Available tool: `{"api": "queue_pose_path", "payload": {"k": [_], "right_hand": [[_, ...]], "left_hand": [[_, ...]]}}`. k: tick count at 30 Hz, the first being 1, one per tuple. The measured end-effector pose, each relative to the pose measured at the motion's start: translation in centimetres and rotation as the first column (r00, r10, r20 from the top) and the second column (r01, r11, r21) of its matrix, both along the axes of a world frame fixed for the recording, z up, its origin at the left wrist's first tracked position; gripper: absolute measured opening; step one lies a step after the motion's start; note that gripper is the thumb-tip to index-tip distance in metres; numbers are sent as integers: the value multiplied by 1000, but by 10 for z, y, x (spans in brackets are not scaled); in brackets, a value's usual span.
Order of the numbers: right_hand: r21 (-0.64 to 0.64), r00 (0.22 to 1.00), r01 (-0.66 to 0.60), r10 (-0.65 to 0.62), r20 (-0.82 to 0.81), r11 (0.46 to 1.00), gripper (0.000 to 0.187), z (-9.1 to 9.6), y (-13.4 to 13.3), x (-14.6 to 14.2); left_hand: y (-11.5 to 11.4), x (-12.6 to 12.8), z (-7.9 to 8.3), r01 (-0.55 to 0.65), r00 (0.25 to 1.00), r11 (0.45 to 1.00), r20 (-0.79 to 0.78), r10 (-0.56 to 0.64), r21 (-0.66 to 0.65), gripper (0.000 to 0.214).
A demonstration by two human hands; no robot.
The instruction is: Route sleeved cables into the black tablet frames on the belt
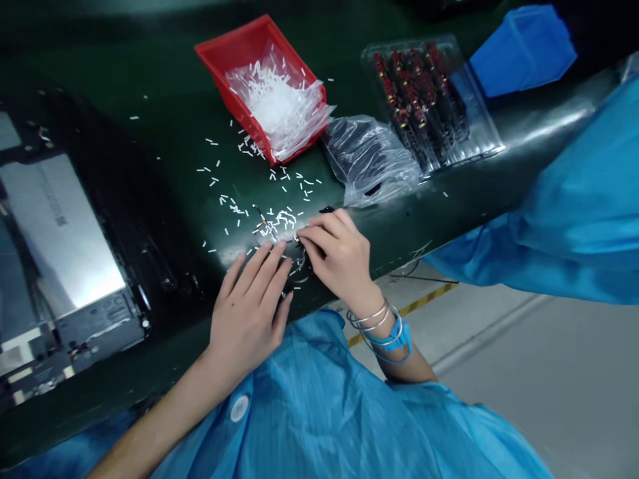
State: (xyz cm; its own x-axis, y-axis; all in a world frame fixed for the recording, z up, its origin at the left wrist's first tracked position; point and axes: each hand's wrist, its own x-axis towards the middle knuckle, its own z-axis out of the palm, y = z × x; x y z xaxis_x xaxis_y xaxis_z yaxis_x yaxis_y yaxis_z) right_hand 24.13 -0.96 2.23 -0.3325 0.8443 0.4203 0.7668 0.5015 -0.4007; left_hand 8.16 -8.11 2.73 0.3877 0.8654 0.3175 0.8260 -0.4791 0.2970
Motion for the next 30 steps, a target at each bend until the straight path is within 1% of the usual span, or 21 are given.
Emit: {"api": "queue_pose_path", "payload": {"k": [3,5,7,9,13,15,19,23,25,26,28,30], "right_hand": [[47,987,136,-131,-96,990,12,-1,-2,18],[56,968,224,-216,-127,973,10,-3,-5,29],[29,953,277,-270,-136,961,9,-5,-6,37],[-7,949,290,-289,-123,957,10,-8,-7,41],[-43,966,246,-249,-76,968,11,-13,-5,41],[-49,966,250,-252,-53,967,11,-14,-4,39],[-46,950,313,-313,1,949,12,-14,-6,35],[-45,913,407,-406,28,912,15,-13,-9,38],[-56,921,389,-390,-14,920,15,-10,-9,43],[-64,935,350,-353,-38,935,12,-9,-9,47],[-83,970,228,-234,-69,970,8,-6,-7,53],[-107,991,110,-118,-69,988,11,-5,-5,58]], "left_hand": [[7,3,-1,10,995,997,-95,-18,-77,44],[8,6,-4,14,995,994,-96,-24,-108,48],[7,8,-7,22,997,993,-71,-30,-117,50],[4,9,-10,26,998,993,-51,-32,-115,52],[0,12,-12,7,999,993,-45,-13,-114,55],[-1,13,-13,-14,999,992,-46,8,-123,57],[-2,14,-16,-36,998,994,-51,31,-107,56],[-2,14,-17,-43,997,995,-65,38,-87,53],[-2,14,-17,-46,997,995,-63,40,-89,53],[-1,14,-17,-47,997,995,-59,41,-91,53],[-1,14,-17,-49,997,994,-58,43,-95,53],[-1,13,-17,-51,996,995,-73,44,-90,53]]}}
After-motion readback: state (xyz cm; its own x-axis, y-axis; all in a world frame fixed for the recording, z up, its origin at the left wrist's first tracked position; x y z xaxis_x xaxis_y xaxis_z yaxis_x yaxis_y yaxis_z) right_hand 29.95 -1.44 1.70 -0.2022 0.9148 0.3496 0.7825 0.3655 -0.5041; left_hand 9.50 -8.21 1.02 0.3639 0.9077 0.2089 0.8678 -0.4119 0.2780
